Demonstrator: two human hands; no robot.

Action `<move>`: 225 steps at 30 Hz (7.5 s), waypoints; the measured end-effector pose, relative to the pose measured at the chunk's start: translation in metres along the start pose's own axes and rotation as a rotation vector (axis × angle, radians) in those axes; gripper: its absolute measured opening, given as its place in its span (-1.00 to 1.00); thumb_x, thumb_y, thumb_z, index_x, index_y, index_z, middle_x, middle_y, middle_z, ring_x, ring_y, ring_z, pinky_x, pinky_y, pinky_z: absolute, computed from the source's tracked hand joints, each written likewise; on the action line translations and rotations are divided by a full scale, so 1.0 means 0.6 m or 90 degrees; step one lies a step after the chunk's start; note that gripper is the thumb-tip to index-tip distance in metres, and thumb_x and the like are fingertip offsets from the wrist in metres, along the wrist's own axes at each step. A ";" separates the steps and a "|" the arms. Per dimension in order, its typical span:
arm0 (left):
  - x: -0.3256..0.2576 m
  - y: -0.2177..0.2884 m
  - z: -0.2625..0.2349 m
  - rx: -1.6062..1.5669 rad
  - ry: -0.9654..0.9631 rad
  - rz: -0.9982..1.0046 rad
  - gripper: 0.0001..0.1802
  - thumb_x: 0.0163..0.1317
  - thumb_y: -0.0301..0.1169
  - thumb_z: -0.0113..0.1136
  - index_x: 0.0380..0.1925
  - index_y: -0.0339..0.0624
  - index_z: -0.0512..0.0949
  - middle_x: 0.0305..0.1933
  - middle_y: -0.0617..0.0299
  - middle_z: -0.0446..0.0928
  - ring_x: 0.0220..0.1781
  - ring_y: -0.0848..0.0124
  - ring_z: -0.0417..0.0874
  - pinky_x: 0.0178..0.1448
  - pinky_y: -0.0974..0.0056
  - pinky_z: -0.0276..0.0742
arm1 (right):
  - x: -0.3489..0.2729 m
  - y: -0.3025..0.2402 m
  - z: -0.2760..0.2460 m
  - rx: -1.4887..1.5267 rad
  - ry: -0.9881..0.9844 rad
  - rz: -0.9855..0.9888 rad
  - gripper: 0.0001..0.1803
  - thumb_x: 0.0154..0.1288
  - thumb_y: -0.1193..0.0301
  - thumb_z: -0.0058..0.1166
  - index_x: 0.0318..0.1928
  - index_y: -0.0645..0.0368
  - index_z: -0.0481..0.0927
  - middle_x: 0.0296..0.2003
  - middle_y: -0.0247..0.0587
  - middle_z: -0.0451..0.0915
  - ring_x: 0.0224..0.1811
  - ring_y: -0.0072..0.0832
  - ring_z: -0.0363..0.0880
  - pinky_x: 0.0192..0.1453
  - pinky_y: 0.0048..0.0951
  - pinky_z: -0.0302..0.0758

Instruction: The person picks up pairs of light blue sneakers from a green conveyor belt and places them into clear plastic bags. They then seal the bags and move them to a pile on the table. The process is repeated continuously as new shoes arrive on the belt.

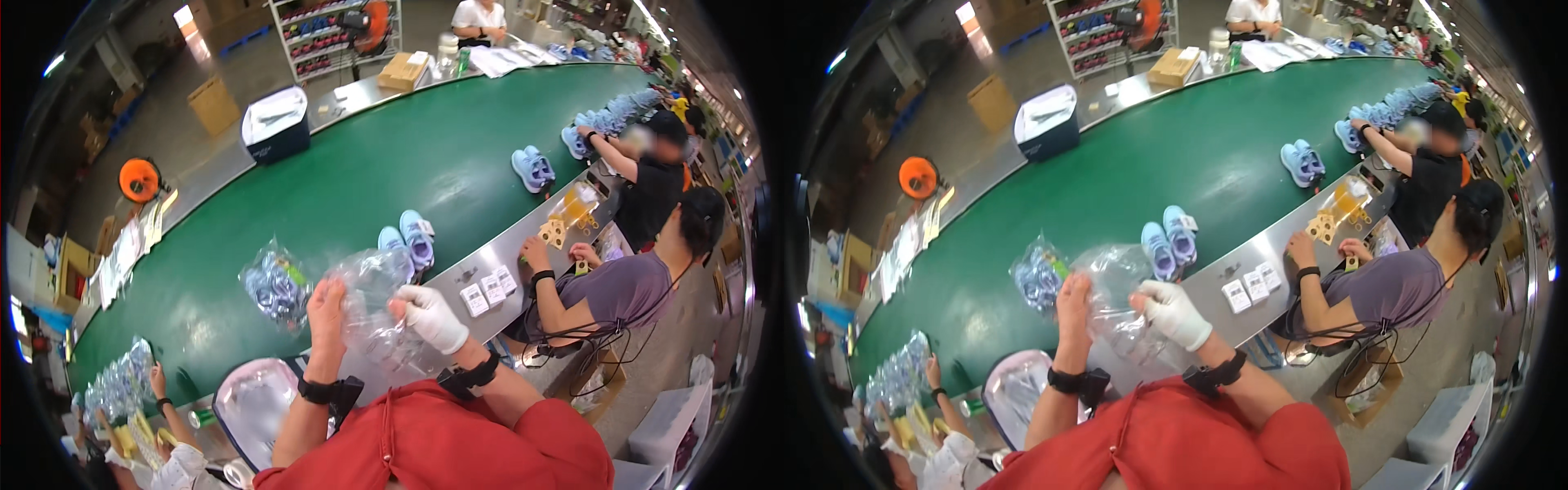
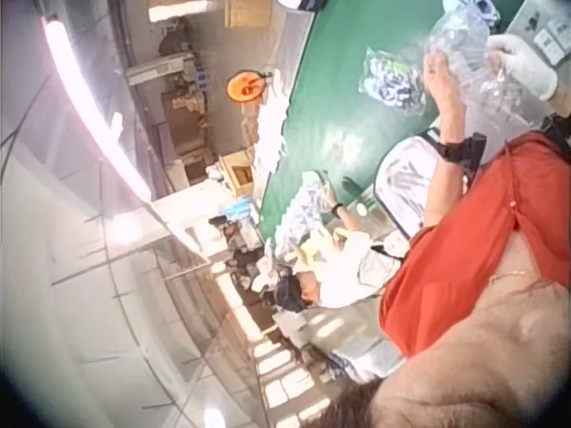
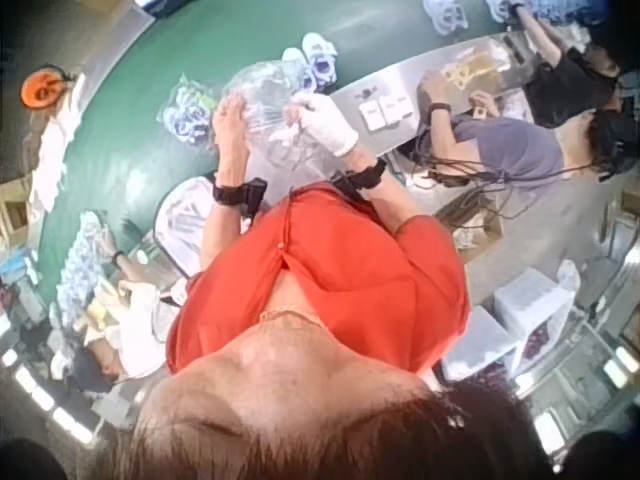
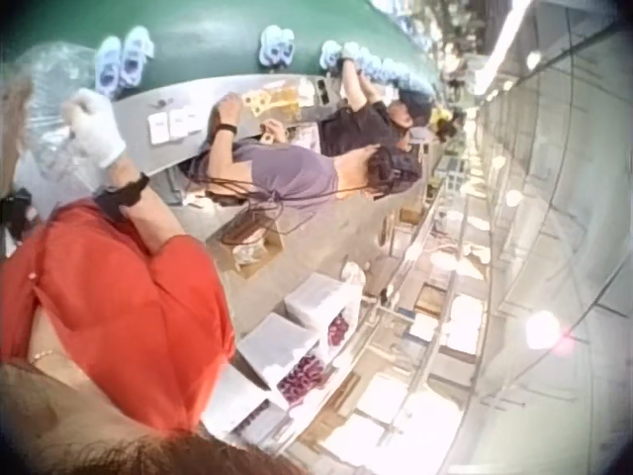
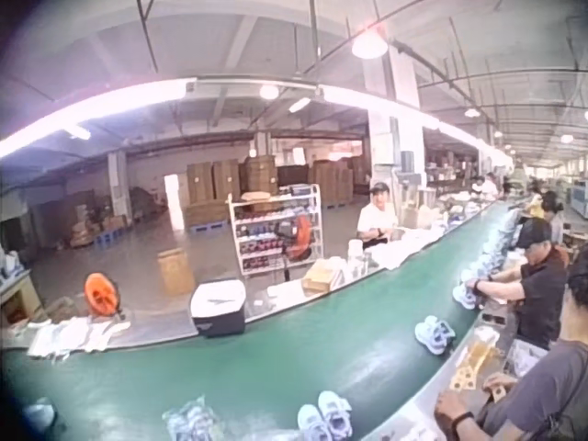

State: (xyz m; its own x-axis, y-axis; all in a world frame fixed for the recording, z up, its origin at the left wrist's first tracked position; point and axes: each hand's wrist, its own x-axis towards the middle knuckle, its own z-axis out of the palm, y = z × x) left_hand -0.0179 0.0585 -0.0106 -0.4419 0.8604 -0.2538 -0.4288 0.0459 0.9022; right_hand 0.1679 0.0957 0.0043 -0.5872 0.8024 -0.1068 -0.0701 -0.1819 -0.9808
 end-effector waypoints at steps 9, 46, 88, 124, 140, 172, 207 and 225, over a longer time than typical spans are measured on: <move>-0.008 -0.007 0.002 -0.103 0.078 -0.030 -0.89 0.32 -0.36 0.02 -0.35 -0.11 0.48 -0.40 0.43 0.44 -0.44 0.60 0.43 -0.33 0.49 0.39 | -0.026 0.012 -0.024 0.111 0.034 0.017 -0.70 0.33 0.24 0.05 -0.47 0.17 0.47 -0.58 -0.47 0.44 -0.55 -0.70 0.41 -0.43 -0.60 0.38; -0.018 0.034 -0.082 0.354 -0.022 0.148 -0.91 0.16 -0.55 0.17 -0.42 -0.21 0.44 -0.60 0.55 0.30 -0.60 0.75 0.18 -0.57 0.52 0.04 | 0.050 0.079 0.097 -0.661 -0.334 -0.043 -0.68 0.24 0.30 -0.09 -0.07 0.16 0.54 -0.18 0.00 0.59 -0.12 -0.08 0.56 -0.05 -0.18 0.47; 0.082 0.041 -0.046 0.370 0.088 0.185 -0.84 0.29 -0.36 0.09 -0.39 -0.20 0.42 -0.76 0.38 0.24 -0.68 0.63 0.19 -0.62 0.36 0.09 | 0.068 -0.038 -0.090 -0.323 -0.147 0.088 -0.47 0.15 -0.10 0.07 -0.39 0.17 0.66 -0.42 -0.16 0.58 -0.29 -0.46 0.55 -0.23 -0.40 0.48; -0.109 0.014 -0.001 0.722 -0.564 0.273 -0.79 0.22 -0.38 0.03 -0.53 -0.26 0.40 -0.68 -0.08 0.39 -0.66 0.02 0.46 -0.57 0.10 0.32 | 0.013 0.084 0.038 -1.173 -0.320 -0.102 -0.75 0.17 0.14 0.04 -0.41 0.00 0.64 -0.39 -0.31 0.61 -0.30 -0.41 0.58 -0.19 -0.27 0.33; -0.083 0.020 0.059 0.573 -0.450 0.167 -0.88 0.17 -0.42 0.14 -0.39 -0.24 0.47 -0.66 0.04 0.41 -0.64 0.29 0.45 -0.51 0.25 0.37 | 0.155 0.056 0.033 -0.915 -0.207 -0.090 -0.61 0.14 0.01 0.06 -0.30 0.09 0.57 -0.21 0.00 0.56 -0.12 -0.25 0.52 -0.01 -0.25 0.38; -0.092 -0.266 -0.121 0.597 -0.080 0.085 -0.35 0.19 -0.25 0.18 0.26 -0.17 0.23 -0.05 -0.09 0.52 0.01 0.11 0.53 0.00 0.15 0.47 | 0.065 0.272 -0.008 0.049 -0.140 0.363 -0.80 0.30 0.43 -0.07 -0.19 0.31 0.49 -0.31 -0.22 0.56 -0.27 -0.46 0.58 -0.14 -0.44 0.57; -0.076 -0.010 -0.040 -0.115 0.161 -0.040 -0.86 0.31 -0.28 0.09 -0.41 -0.02 0.44 -0.61 0.49 0.35 -0.72 0.68 0.25 -0.75 0.49 0.10 | 0.027 0.058 0.071 -0.125 -0.043 -0.033 -0.78 0.30 0.34 0.00 -0.40 0.26 0.48 -0.57 -0.31 0.47 -0.54 -0.62 0.41 -0.42 -0.51 0.39; -0.172 -0.078 0.029 0.478 -0.369 0.306 -0.83 0.25 -0.44 -0.02 -0.21 -0.21 0.50 -0.57 0.04 0.48 -0.57 0.34 0.50 -0.44 0.20 0.43 | 0.039 0.174 0.048 -0.828 -0.190 -0.170 -0.65 0.08 0.36 0.08 -0.09 0.21 0.52 -0.12 -0.01 0.53 -0.05 -0.17 0.50 0.07 -0.27 0.43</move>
State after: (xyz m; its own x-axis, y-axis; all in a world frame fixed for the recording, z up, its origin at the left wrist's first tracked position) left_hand 0.0615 -0.0238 -0.0205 0.0913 0.9729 0.2126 0.3743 -0.2314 0.8980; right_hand 0.1235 0.0789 -0.0957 -0.8381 0.5452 -0.0148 0.4986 0.7549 -0.4262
